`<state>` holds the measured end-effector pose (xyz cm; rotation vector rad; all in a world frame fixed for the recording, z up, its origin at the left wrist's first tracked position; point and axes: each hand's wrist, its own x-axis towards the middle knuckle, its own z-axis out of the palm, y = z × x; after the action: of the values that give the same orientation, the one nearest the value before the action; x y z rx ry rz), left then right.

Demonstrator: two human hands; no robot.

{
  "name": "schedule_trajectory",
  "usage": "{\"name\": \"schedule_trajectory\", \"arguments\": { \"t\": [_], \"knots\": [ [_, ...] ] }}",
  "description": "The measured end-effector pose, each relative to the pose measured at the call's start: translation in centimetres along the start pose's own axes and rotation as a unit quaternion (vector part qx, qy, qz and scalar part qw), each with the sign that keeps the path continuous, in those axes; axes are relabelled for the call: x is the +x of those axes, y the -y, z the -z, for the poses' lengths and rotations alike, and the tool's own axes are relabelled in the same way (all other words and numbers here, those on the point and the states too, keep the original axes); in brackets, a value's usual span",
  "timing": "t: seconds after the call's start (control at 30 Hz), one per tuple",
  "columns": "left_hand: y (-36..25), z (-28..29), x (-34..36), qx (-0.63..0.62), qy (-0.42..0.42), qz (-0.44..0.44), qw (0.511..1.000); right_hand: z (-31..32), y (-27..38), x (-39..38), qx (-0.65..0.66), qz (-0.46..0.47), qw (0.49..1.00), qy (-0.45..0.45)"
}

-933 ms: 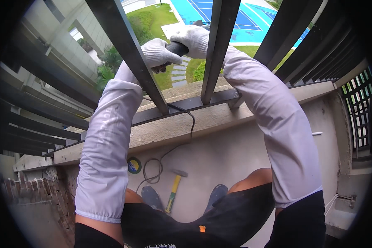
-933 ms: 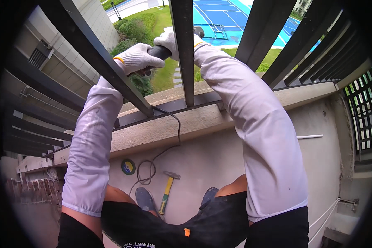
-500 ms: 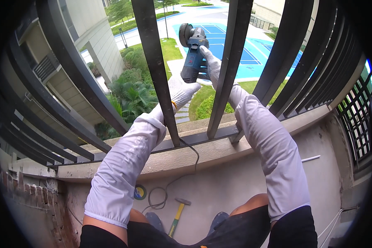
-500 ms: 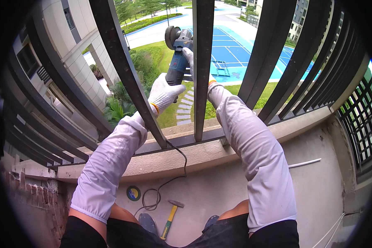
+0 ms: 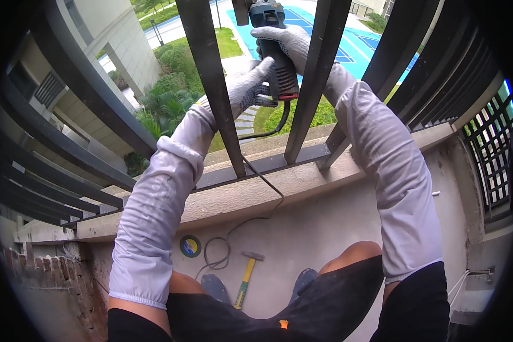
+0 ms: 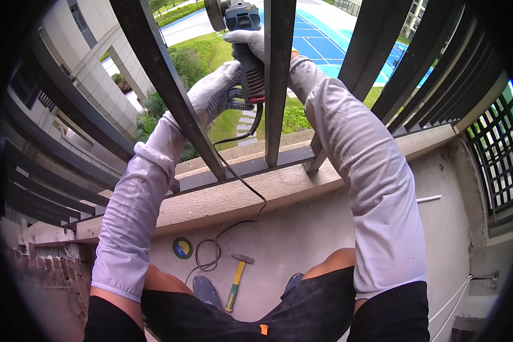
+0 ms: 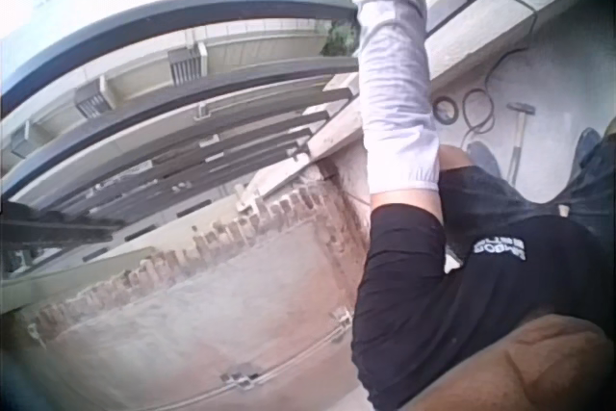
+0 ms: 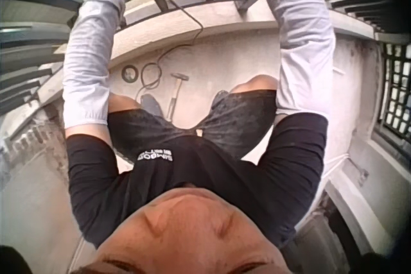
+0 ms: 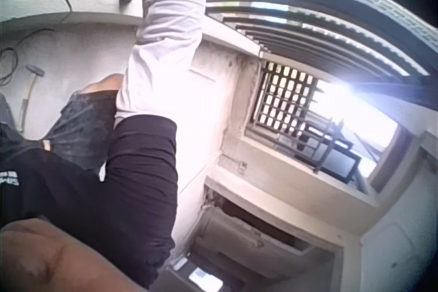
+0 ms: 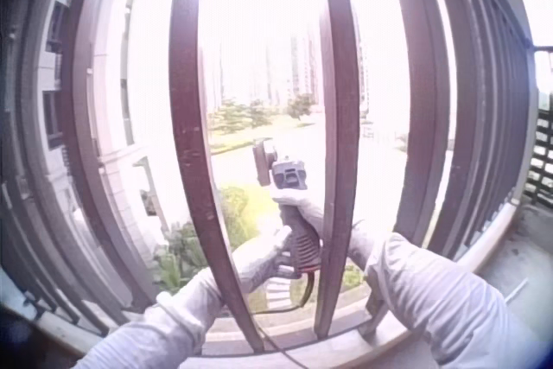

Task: The person holds an angle grinder with both hands and moves it along a metal railing on a balcony. They apply the spinning disc to the metal as sparks fly, move to different sections of the railing, and handle the disc on the tool with their hands.

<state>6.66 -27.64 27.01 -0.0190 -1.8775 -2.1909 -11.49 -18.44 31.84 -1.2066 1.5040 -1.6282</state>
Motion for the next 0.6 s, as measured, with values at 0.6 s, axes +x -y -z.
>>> {"name": "schedule_trajectory", "arguments": {
  "t": [0.6],
  "knots": [
    [-1.2, -11.6, -9.2, 0.083, -0.179, 0.034, 0.980, -0.3, -0.4, -4.6, 0.243, -0.068, 0.962, 0.100]
  ]
}}
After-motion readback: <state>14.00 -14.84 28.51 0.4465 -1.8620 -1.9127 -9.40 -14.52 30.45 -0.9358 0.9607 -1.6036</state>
